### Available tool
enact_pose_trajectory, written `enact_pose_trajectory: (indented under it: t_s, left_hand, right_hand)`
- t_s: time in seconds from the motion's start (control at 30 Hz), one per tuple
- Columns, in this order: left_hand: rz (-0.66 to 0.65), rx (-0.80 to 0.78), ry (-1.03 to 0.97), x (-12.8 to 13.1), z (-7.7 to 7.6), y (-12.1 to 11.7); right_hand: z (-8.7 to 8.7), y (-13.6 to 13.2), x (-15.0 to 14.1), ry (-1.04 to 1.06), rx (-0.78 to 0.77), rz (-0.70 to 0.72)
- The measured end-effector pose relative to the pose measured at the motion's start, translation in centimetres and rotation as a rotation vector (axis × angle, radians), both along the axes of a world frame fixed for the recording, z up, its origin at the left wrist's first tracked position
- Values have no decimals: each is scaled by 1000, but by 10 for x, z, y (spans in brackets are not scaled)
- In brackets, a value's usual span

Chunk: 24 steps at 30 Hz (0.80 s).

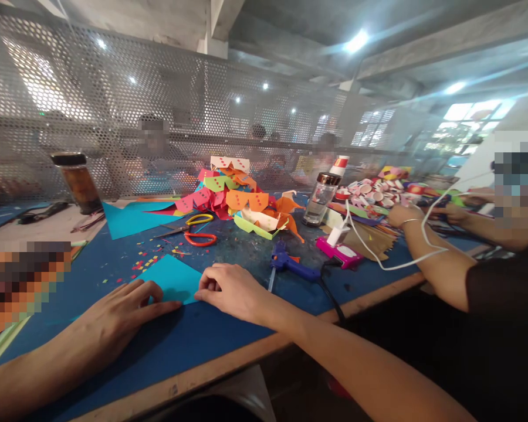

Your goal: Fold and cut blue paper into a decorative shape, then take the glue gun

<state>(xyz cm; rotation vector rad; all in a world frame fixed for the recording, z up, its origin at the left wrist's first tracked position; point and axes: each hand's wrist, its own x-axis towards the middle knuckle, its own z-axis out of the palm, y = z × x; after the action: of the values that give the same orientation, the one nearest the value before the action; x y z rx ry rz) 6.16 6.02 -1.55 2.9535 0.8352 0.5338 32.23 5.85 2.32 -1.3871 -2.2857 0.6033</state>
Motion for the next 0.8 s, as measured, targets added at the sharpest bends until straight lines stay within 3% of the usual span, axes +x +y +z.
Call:
enact_pose_trajectory:
  t_s: [0.8]
  left_hand:
    - [-5,63,2,-1,-5,2]
  right_hand:
    - [-4,-5,8,-172,143,-118]
